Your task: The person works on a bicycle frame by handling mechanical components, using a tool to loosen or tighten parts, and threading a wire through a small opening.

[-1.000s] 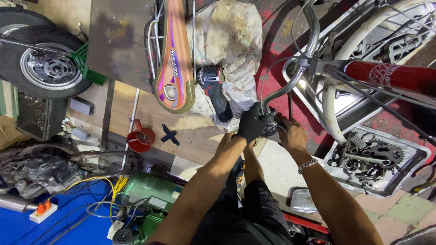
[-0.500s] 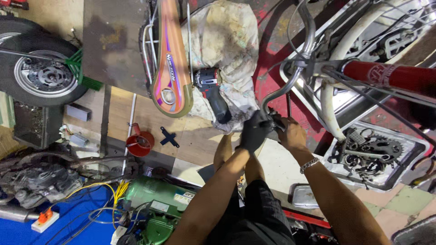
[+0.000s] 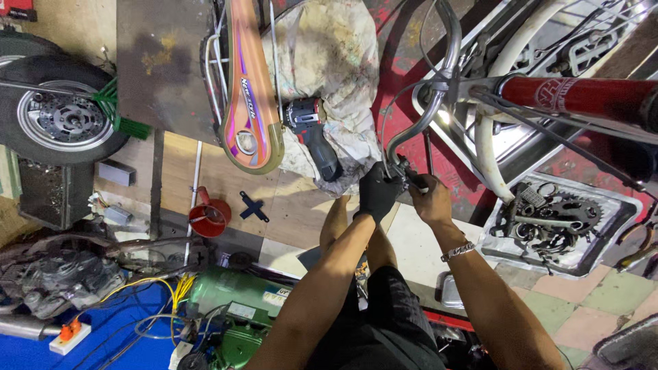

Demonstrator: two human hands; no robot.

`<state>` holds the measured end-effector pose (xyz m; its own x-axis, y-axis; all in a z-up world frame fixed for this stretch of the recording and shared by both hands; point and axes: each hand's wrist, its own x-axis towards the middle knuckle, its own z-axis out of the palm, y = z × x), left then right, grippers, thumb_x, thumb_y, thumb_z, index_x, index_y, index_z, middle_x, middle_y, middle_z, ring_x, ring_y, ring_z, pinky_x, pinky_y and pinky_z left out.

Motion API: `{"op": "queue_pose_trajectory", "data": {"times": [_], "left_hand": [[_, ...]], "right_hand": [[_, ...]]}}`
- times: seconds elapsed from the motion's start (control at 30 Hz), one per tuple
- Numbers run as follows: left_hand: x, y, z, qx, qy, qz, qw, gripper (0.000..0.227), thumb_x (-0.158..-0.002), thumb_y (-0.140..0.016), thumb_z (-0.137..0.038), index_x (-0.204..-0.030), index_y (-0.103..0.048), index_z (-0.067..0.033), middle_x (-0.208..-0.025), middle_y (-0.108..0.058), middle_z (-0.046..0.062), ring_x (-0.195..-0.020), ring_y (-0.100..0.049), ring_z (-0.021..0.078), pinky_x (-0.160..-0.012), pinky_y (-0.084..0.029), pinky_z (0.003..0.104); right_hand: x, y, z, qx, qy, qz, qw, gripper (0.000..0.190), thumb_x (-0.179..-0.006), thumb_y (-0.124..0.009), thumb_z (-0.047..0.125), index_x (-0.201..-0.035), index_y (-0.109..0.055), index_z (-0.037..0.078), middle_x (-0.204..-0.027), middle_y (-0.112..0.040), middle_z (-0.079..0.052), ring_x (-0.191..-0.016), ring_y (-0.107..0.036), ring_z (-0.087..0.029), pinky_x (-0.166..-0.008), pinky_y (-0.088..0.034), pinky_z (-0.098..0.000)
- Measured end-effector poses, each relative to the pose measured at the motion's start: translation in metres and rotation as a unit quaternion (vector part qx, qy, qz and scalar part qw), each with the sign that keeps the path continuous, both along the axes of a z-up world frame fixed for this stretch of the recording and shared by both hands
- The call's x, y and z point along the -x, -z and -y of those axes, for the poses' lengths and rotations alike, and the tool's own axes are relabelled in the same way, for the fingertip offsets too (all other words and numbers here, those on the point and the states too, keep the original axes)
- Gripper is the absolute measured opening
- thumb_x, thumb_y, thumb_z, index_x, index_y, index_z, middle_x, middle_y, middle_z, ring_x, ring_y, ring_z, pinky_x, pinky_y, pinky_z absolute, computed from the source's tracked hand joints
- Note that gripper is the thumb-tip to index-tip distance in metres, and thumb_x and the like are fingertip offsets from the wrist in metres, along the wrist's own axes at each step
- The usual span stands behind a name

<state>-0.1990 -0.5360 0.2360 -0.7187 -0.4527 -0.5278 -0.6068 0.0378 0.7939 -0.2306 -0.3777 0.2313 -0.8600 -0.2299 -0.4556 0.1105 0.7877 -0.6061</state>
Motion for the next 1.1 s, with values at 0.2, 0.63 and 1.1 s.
{"op": "queue_pose_trajectory", "data": {"times": [0.2,0.63,1.1], "left_hand": [[0.025,0.006,-0.029,0.116,0.01,0.068,0.991,0.03,-0.073,-0.072,-0.018,-0.099,-0.062,-0.0059,-0.082,-0.071,0.02,-0.08,-0.069,0.0441,-0.069,-0.054,0.054],[0.016,0.035,-0.035,0.045,-0.037,0.03,0.998,0.024,-0.074,-0.076,-0.02,-0.094,-0.07,-0.0076,-0.086,-0.075,0.017,-0.085,-0.073,0.0382,-0.072,-0.058,0.048],[0.032,-0.044,0.055,0.367,0.41,-0.266,0.792,0.01,-0.079,-0.066,-0.02,-0.087,-0.069,-0.0141,-0.088,-0.061,0.006,-0.097,-0.064,0.028,-0.103,-0.044,0.048]], "right_hand": [[0.004,-0.009,0.008,-0.017,0.014,0.012,1.0,0.023,-0.084,-0.075,0.01,-0.105,-0.073,0.003,-0.102,-0.075,-0.018,-0.095,-0.073,-0.036,-0.083,-0.056,-0.0419],[-0.006,0.015,-0.005,-0.011,-0.029,-0.028,0.999,0.03,-0.082,-0.071,0.006,-0.113,-0.071,0.005,-0.107,-0.073,-0.022,-0.102,-0.069,-0.042,-0.086,-0.056,-0.0454],[-0.025,-0.011,0.029,-0.02,0.083,-0.011,0.996,0.039,-0.087,-0.075,0.012,-0.125,-0.069,0.007,-0.116,-0.072,-0.018,-0.104,-0.071,-0.036,-0.088,-0.055,-0.0419]]}}
